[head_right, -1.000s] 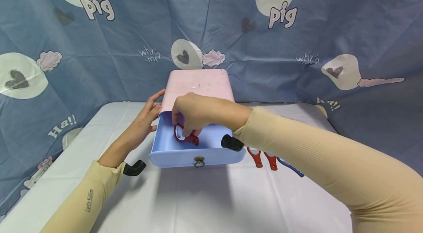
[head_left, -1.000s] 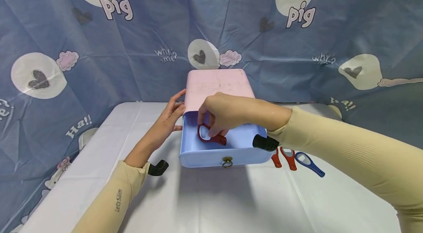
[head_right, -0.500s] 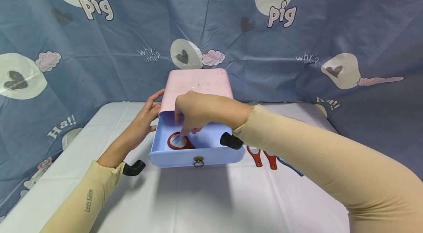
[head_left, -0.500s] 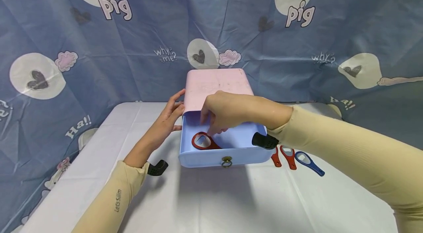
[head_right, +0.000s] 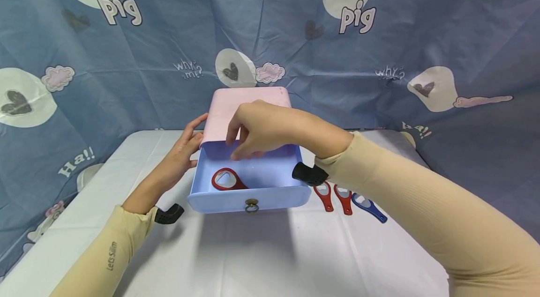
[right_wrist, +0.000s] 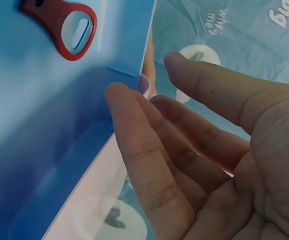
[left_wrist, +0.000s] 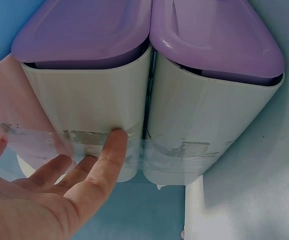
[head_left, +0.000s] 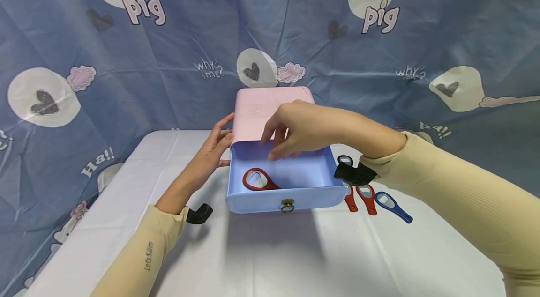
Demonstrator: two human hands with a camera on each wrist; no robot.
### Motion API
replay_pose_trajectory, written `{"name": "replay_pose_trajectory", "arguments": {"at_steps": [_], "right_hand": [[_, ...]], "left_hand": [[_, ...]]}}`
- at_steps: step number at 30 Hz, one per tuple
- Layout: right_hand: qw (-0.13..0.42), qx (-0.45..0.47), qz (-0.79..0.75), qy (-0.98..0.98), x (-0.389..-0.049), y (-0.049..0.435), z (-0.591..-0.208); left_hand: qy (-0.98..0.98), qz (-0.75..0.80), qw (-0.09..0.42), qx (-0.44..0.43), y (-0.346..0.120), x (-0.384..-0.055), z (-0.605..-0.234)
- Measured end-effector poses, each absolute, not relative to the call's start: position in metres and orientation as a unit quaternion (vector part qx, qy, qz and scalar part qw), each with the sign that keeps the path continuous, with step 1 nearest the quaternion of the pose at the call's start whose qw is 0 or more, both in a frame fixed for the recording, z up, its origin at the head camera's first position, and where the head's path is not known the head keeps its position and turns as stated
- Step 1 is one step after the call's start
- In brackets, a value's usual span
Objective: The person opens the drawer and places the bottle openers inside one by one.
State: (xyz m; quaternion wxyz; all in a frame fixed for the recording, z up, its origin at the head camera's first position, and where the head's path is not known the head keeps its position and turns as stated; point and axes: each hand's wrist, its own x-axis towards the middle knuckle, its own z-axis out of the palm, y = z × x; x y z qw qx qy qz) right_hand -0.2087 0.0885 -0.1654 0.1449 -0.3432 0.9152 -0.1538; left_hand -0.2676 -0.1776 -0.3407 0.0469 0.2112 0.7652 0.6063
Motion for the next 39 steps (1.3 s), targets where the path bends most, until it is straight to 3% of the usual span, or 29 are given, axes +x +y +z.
{"name": "replay_pose_trajectory", "arguments": {"at_steps": [12,23,39], "right_hand": [[0.142,-0.287,-0.259,0.911,-0.213,0.129,-0.169],[0.106,-0.222,-0.303,0.921,-0.216,0.178,-0.180],[0.074,-0.113,-0.373,0.918,-0.241,0.273,-0.212]], "left_hand": [[0.764,0.607,0.045,0.216,-0.180,-0.269,-0.343],[0.766,0.604,0.044,0.216,-0.180,-0.270,-0.344],[0.764,0.606,0.043,0.218,-0.180,-0.271,-0.346]]}}
